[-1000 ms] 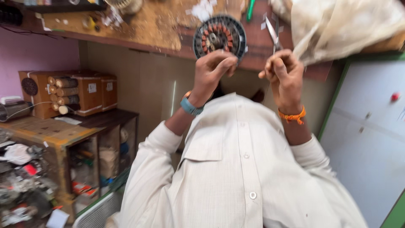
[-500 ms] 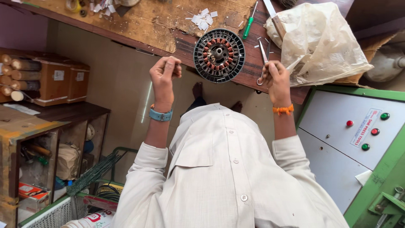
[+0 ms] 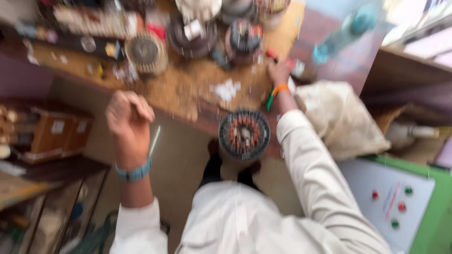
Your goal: The person repairs an electrical motor stator by inserting white insulating paper into the copper windings. They use a green screwdriver to push the paper into place and scissors to trim excess paper. The person repeats this process for multiple slots in the stator.
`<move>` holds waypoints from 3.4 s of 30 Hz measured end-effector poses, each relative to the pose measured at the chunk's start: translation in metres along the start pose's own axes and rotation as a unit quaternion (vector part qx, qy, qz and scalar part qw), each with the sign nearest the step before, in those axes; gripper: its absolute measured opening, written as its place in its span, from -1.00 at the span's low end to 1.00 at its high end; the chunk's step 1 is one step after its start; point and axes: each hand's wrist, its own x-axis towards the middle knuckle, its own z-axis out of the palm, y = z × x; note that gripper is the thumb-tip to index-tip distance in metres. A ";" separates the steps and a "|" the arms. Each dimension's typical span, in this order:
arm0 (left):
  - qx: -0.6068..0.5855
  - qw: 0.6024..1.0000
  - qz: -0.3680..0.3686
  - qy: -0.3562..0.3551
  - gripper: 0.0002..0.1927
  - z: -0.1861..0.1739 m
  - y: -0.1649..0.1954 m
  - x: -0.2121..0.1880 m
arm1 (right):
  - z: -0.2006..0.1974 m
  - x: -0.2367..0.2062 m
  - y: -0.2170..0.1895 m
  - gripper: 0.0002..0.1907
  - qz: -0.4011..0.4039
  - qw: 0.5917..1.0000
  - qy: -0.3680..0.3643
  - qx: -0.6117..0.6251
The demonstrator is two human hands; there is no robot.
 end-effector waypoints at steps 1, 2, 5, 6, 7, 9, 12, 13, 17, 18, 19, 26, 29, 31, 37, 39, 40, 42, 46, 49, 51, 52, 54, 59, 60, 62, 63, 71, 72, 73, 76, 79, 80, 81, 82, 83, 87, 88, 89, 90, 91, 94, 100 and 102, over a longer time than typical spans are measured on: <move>0.041 0.999 -0.029 0.020 -0.73 -0.003 -0.005 -0.004 | 0.006 0.004 -0.004 -0.62 0.065 0.995 -0.078 0.000; 0.041 0.995 -0.062 0.059 -0.73 -0.006 -0.011 -0.011 | 0.009 0.004 -0.011 -0.61 0.124 0.986 -0.111 -0.021; 0.021 0.974 -0.139 0.180 -0.73 -0.034 -0.036 -0.022 | 0.020 0.004 -0.025 -0.73 0.087 0.987 -0.127 -0.055; 0.008 0.968 -0.149 0.201 -0.73 -0.045 -0.045 -0.026 | 0.023 0.003 -0.027 -0.77 0.082 0.990 -0.111 -0.038; -0.006 0.963 -0.156 0.220 -0.73 -0.052 -0.055 -0.032 | 0.025 0.001 -0.026 -0.81 0.075 0.992 -0.094 -0.020; 0.005 0.956 -0.152 0.251 -0.72 -0.062 -0.074 -0.039 | 0.029 -0.002 -0.021 -0.85 0.002 0.994 -0.089 -0.055; 0.121 0.960 -0.096 0.233 -0.71 -0.053 -0.093 -0.043 | 0.023 -0.001 -0.009 -0.83 -0.021 0.990 -0.134 -0.047; 0.179 0.963 -0.062 0.193 -0.70 -0.043 -0.093 -0.043 | 0.015 0.001 -0.009 -0.82 -0.013 0.987 -0.155 -0.035; 0.296 0.952 -0.056 0.042 -0.74 0.022 -0.096 -0.032 | -0.054 -0.007 0.002 -0.92 -0.080 0.988 -0.086 0.105; 0.270 0.961 -0.051 -0.016 -0.77 0.046 -0.091 -0.027 | -0.083 -0.012 -0.002 -0.91 0.012 0.975 -0.125 0.184; 0.300 0.950 -0.067 -0.061 -0.79 0.066 -0.092 -0.028 | -0.110 -0.023 -0.003 -0.88 0.104 0.945 -0.165 0.262; 0.342 0.889 -0.027 -0.302 -0.75 0.180 -0.115 -0.058 | -0.266 -0.129 -0.032 -0.70 0.103 0.893 -0.251 0.358; 0.348 0.872 0.015 -0.343 -0.70 0.201 -0.129 -0.075 | -0.291 -0.169 -0.044 -0.77 0.183 0.892 -0.195 0.366; 0.313 0.870 -0.056 -0.376 -0.70 0.210 -0.136 -0.084 | -0.299 -0.186 -0.050 -0.86 0.144 0.911 -0.120 0.368; 0.284 0.902 -0.116 -0.305 -0.80 0.217 -0.147 -0.114 | -0.315 -0.215 -0.067 -0.88 0.020 0.960 0.007 0.279; 0.267 0.907 -0.149 -0.289 -0.79 0.214 -0.152 -0.121 | -0.317 -0.220 -0.071 -0.87 -0.005 0.959 0.028 0.283; 0.257 0.910 -0.165 -0.281 -0.78 0.212 -0.154 -0.124 | -0.318 -0.223 -0.073 -0.87 -0.018 0.958 0.038 0.285; 0.264 0.907 -0.160 -0.287 -0.79 0.207 -0.160 -0.128 | -0.320 -0.226 -0.075 -0.87 -0.004 0.958 0.028 0.285; 0.222 0.906 -0.252 -0.257 -0.80 0.199 -0.165 -0.131 | -0.323 -0.227 -0.071 -0.84 0.093 0.934 -0.101 0.330; 0.258 0.904 -0.205 -0.273 -0.81 0.194 -0.160 -0.134 | -0.323 -0.223 -0.067 -0.82 0.201 0.860 -0.188 0.429; 0.305 0.895 -0.148 -0.290 -0.81 0.192 -0.154 -0.136 | -0.321 -0.222 -0.068 -0.83 0.220 0.852 -0.199 0.432; 0.327 0.889 -0.120 -0.298 -0.81 0.191 -0.151 -0.136 | -0.320 -0.223 -0.070 -0.83 0.229 0.847 -0.205 0.433; 0.360 0.880 0.009 -0.309 -0.82 0.189 -0.144 -0.136 | -0.317 -0.227 -0.076 -0.86 0.239 0.842 -0.193 0.444; 0.358 0.867 0.068 -0.339 -0.85 0.188 -0.131 -0.131 | -0.314 -0.238 -0.087 -0.91 0.073 0.942 -0.091 0.314; 0.362 0.867 0.057 -0.338 -0.86 0.190 -0.130 -0.132 | -0.314 -0.239 -0.086 -0.89 0.048 0.951 -0.072 0.297; 0.360 0.867 0.038 -0.342 -0.88 0.195 -0.128 -0.134 | -0.315 -0.237 -0.082 -0.85 -0.011 0.957 -0.057 0.283; 0.356 0.867 0.030 -0.349 -0.88 0.198 -0.127 -0.136 | -0.317 -0.236 -0.078 -0.83 -0.045 0.955 -0.059 0.287; 0.294 0.832 -0.274 -0.382 -0.77 0.195 -0.143 -0.138 | -0.326 -0.229 -0.064 -0.78 -0.156 0.953 -0.086 0.243; 0.249 0.830 -0.323 -0.381 -0.76 0.192 -0.151 -0.139 | -0.327 -0.229 -0.064 -0.78 -0.168 0.950 -0.091 0.246; 0.203 0.824 -0.370 -0.379 -0.75 0.188 -0.160 -0.140 | -0.327 -0.230 -0.064 -0.79 -0.179 0.947 -0.096 0.248; 0.113 0.840 -0.400 -0.349 -0.73 0.174 -0.187 -0.151 | -0.324 -0.232 -0.064 -0.79 -0.204 0.942 -0.086 0.252; 0.136 0.862 -0.370 -0.318 -0.73 0.167 -0.203 -0.158 | -0.321 -0.234 -0.064 -0.81 -0.160 0.950 -0.118 0.242; 0.154 0.869 -0.340 -0.324 -0.73 0.165 -0.204 -0.158 | -0.321 -0.234 -0.064 -0.82 -0.127 0.950 -0.124 0.256; 0.171 0.875 -0.309 -0.331 -0.74 0.164 -0.202 -0.157 | -0.321 -0.235 -0.065 -0.82 -0.095 0.949 -0.129 0.270; 0.189 0.879 -0.277 -0.337 -0.74 0.164 -0.198 -0.155 | -0.321 -0.235 -0.066 -0.82 -0.063 0.948 -0.134 0.283; 0.221 0.880 -0.230 -0.350 -0.77 0.164 -0.193 -0.153 | -0.321 -0.235 -0.067 -0.82 0.004 0.943 -0.150 0.296; 0.303 0.876 -0.076 -0.367 -0.87 0.173 -0.169 -0.146 | -0.326 -0.236 -0.076 -0.80 0.151 0.931 -0.185 0.277; 0.314 0.875 -0.047 -0.365 -0.90 0.175 -0.164 -0.143 | -0.326 -0.236 -0.079 -0.79 0.157 0.935 -0.185 0.259; 0.330 0.874 -0.026 -0.355 -0.90 0.177 -0.161 -0.142 | -0.325 -0.237 -0.082 -0.80 0.177 0.925 -0.178 0.284; 0.344 0.873 -0.004 -0.346 -0.90 0.179 -0.160 -0.140 | -0.324 -0.239 -0.085 -0.81 0.197 0.915 -0.171 0.307; 0.359 0.870 0.017 -0.338 -0.89 0.181 -0.159 -0.140 | -0.323 -0.241 -0.087 -0.81 0.218 0.904 -0.163 0.331; 0.374 0.866 0.021 -0.332 -0.87 0.184 -0.159 -0.143 | -0.314 -0.249 -0.086 -0.81 0.258 0.869 -0.152 0.395; 0.347 0.851 0.064 -0.389 -0.93 0.188 -0.147 -0.138 | -0.295 -0.266 -0.060 -0.92 0.301 0.719 -0.094 0.619; 0.314 0.840 0.070 -0.438 -0.86 0.189 -0.139 -0.129 | -0.296 -0.270 -0.049 -0.94 0.299 0.626 -0.119 0.711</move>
